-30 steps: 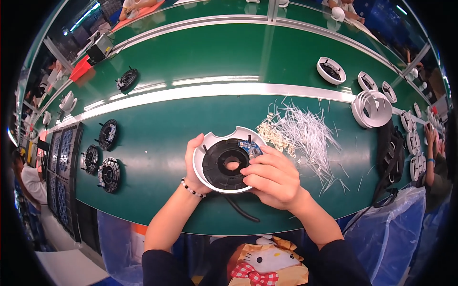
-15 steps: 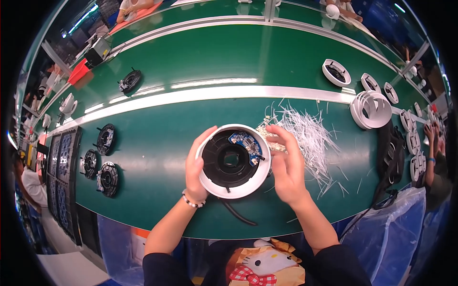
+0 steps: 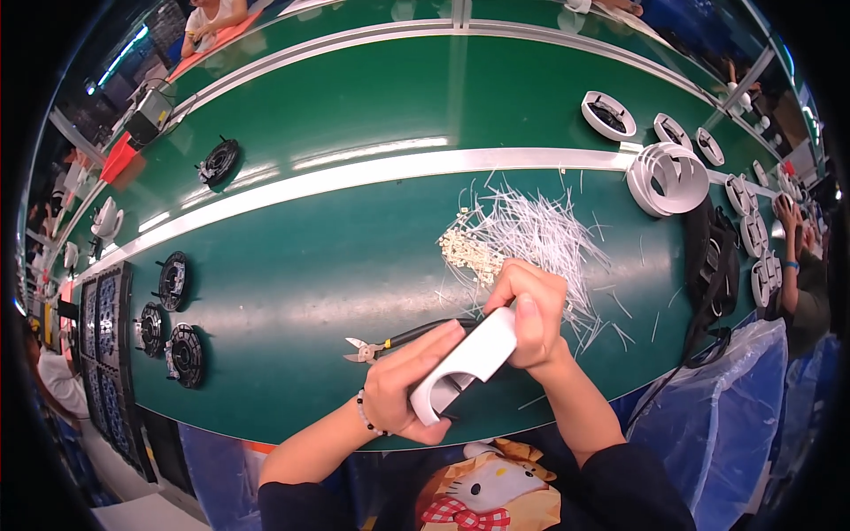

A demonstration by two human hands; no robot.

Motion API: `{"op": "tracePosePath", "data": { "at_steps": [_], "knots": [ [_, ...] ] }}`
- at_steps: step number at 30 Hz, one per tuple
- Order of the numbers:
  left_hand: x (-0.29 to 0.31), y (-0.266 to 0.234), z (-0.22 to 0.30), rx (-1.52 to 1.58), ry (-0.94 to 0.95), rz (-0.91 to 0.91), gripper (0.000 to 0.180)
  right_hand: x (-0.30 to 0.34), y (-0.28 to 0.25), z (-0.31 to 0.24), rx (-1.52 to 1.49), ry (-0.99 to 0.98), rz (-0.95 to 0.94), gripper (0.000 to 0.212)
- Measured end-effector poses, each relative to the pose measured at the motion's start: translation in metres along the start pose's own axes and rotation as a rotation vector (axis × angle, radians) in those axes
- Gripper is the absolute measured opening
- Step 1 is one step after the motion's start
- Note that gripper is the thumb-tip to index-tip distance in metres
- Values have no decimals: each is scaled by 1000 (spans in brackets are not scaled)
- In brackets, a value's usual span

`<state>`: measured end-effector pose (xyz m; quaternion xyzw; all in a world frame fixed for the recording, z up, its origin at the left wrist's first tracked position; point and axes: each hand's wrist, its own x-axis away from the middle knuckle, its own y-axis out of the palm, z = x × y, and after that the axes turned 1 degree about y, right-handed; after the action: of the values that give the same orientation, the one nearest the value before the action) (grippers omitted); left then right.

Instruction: Assembling security camera components on a production line.

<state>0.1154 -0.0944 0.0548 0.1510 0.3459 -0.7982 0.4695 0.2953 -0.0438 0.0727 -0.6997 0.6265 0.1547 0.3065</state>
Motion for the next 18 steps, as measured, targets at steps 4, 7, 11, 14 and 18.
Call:
{"op": "tracePosePath", "data": {
  "at_steps": [4,7,11,14,18],
  "knots": [
    [3,1,-7,-76,179,131,64,2,8,8,-93,-104,25,24],
    [1,-7,-13,-217,259,172,59,-2,14,-2,-68,-137,67,21],
    [1,-7,-10,-202,222,127,49,2,15,-9,19,-322,-5,23],
    [-1,-7,-3,-196,222,41,50,3,9,-11,35,-311,-26,26],
    [-7,-10,10,-203,111,-96,52,2,3,-13,69,-281,-38,25]
  ]
}}
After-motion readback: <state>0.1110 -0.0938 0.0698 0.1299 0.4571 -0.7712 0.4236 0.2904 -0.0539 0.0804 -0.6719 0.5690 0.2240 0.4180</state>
